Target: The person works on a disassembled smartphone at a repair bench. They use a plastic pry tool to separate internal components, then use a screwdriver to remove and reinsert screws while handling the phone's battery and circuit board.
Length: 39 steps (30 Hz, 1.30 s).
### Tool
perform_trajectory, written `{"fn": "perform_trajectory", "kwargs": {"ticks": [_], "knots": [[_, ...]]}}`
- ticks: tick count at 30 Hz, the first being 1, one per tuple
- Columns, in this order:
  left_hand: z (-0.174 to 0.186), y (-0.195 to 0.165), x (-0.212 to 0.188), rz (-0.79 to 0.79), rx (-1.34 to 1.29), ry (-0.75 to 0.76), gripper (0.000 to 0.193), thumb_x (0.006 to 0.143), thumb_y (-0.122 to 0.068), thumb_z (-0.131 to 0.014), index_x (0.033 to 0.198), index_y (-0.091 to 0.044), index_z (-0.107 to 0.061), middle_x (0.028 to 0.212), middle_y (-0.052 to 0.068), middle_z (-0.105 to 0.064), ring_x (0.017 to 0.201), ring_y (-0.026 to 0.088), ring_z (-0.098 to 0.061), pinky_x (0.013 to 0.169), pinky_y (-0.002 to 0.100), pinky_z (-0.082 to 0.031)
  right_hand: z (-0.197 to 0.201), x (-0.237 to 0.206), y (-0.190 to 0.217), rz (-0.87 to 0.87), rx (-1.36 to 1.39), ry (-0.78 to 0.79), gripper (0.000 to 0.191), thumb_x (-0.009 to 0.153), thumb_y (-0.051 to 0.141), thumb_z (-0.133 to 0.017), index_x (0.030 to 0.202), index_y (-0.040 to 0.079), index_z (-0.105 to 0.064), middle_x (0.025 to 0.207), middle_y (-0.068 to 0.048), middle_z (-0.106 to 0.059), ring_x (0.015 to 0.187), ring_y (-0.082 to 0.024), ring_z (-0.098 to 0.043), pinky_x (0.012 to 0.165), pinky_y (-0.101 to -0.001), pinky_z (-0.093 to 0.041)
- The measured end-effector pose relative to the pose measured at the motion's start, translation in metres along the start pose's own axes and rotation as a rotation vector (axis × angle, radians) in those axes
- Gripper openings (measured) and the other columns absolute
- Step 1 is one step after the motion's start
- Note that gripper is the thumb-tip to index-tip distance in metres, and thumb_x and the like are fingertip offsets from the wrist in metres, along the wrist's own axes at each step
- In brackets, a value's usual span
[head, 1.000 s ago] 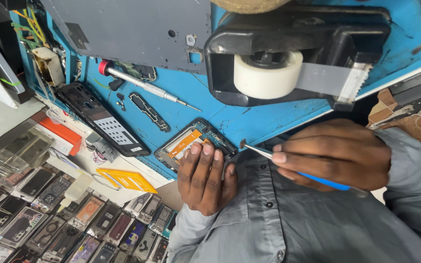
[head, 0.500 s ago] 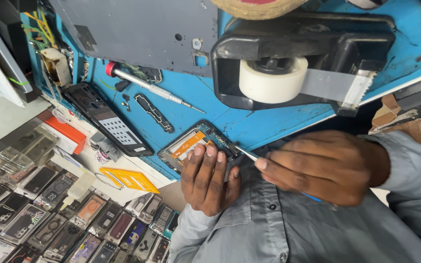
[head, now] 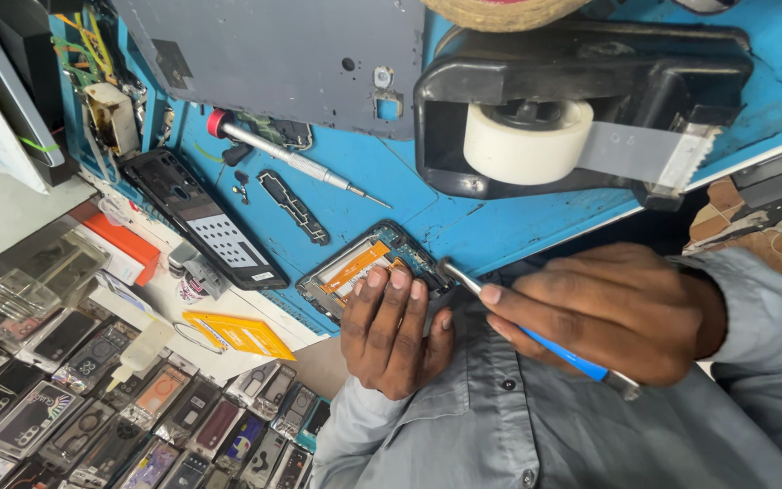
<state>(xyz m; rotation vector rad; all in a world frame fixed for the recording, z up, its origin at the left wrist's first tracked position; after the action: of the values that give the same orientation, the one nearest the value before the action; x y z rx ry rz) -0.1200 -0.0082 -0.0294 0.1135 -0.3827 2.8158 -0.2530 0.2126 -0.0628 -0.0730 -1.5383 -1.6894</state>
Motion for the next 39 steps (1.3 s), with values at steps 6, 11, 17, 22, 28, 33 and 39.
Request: {"fn": "perform_trajectory", "kwargs": {"ticks": [6,11,17,22,28,33,39], "knots": [[0.000,0.000,0.000,0.002,-0.007,-0.004,0.037,0.097,-0.019,-0.075,0.126,0.004,-0.070,0.136,0.020,-0.064,0.136,0.037,-0.056,0.117,0.049,-0.045,-0.008,0.010,0.007,-0.072,-0.035,-0.046,0.028,0.084,0.002,-0.084,0.103,-0.012,-0.068,0.087,-0.018,-0.071,0.069,-0.022,-0.074,0.059,-0.0313,-0.061],[0.002,0.000,0.000,0.003,0.010,0.008,0.037,0.098,-0.021,-0.076,0.126,0.002,-0.070,0.137,0.018,-0.063,0.137,0.036,-0.055,0.117,0.049,-0.045,-0.005,0.004,0.009,-0.113,-0.017,-0.019,0.029,0.083,0.001,-0.084,0.106,-0.010,-0.069,0.087,-0.017,-0.072,0.069,-0.021,-0.075,0.058,-0.0298,-0.061],[0.005,0.001,0.000,-0.004,0.000,0.020,0.038,0.098,-0.021,-0.077,0.127,0.002,-0.070,0.139,0.019,-0.062,0.138,0.037,-0.054,0.116,0.050,-0.045,-0.016,0.010,0.017,-0.246,-0.098,-0.021,0.036,0.090,0.006,-0.087,0.118,-0.006,-0.068,0.089,-0.013,-0.072,0.070,-0.017,-0.073,0.057,-0.0277,-0.058],[0.009,0.001,-0.003,-0.015,0.009,0.062,0.040,0.100,-0.022,-0.077,0.131,0.001,-0.068,0.143,0.018,-0.059,0.139,0.037,-0.053,0.117,0.051,-0.045,-0.016,0.011,0.026,-0.285,-0.066,-0.006,0.036,0.090,0.003,-0.085,0.119,-0.007,-0.067,0.090,-0.012,-0.072,0.071,-0.017,-0.073,0.058,-0.0268,-0.058],[0.010,0.000,-0.006,-0.027,0.012,0.077,0.043,0.100,-0.022,-0.079,0.133,0.002,-0.066,0.144,0.019,-0.057,0.141,0.038,-0.051,0.117,0.051,-0.046,-0.009,-0.007,0.034,-0.228,-0.096,0.062,0.032,0.087,0.002,-0.082,0.113,-0.009,-0.068,0.090,-0.014,-0.074,0.069,-0.018,-0.073,0.056,-0.0264,-0.058],[0.009,0.000,-0.006,-0.026,-0.019,0.066,0.044,0.100,-0.021,-0.080,0.134,0.003,-0.065,0.145,0.020,-0.057,0.142,0.038,-0.049,0.117,0.052,-0.045,-0.007,-0.021,0.036,-0.135,-0.029,0.038,0.026,0.088,-0.001,-0.080,0.109,-0.011,-0.067,0.090,-0.017,-0.072,0.072,-0.021,-0.075,0.060,-0.0282,-0.061],[0.008,-0.001,-0.006,-0.026,-0.010,0.058,0.043,0.100,-0.021,-0.079,0.133,0.003,-0.066,0.145,0.019,-0.057,0.142,0.037,-0.050,0.118,0.052,-0.045,-0.013,-0.026,0.033,0.058,-0.150,0.028,0.024,0.091,0.002,-0.081,0.107,-0.012,-0.069,0.091,-0.016,-0.069,0.075,-0.022,-0.073,0.064,-0.0310,-0.064]]}}
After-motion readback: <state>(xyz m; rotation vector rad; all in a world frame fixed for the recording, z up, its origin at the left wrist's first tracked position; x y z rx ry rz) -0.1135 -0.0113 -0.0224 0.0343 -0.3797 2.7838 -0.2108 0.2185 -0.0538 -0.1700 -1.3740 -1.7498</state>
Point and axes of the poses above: each hand's wrist, its own x-axis towards the middle knuckle, its own z-axis out of the back of the hand, y = z × x, the point moved 2 cm from there along x, towards the middle knuckle
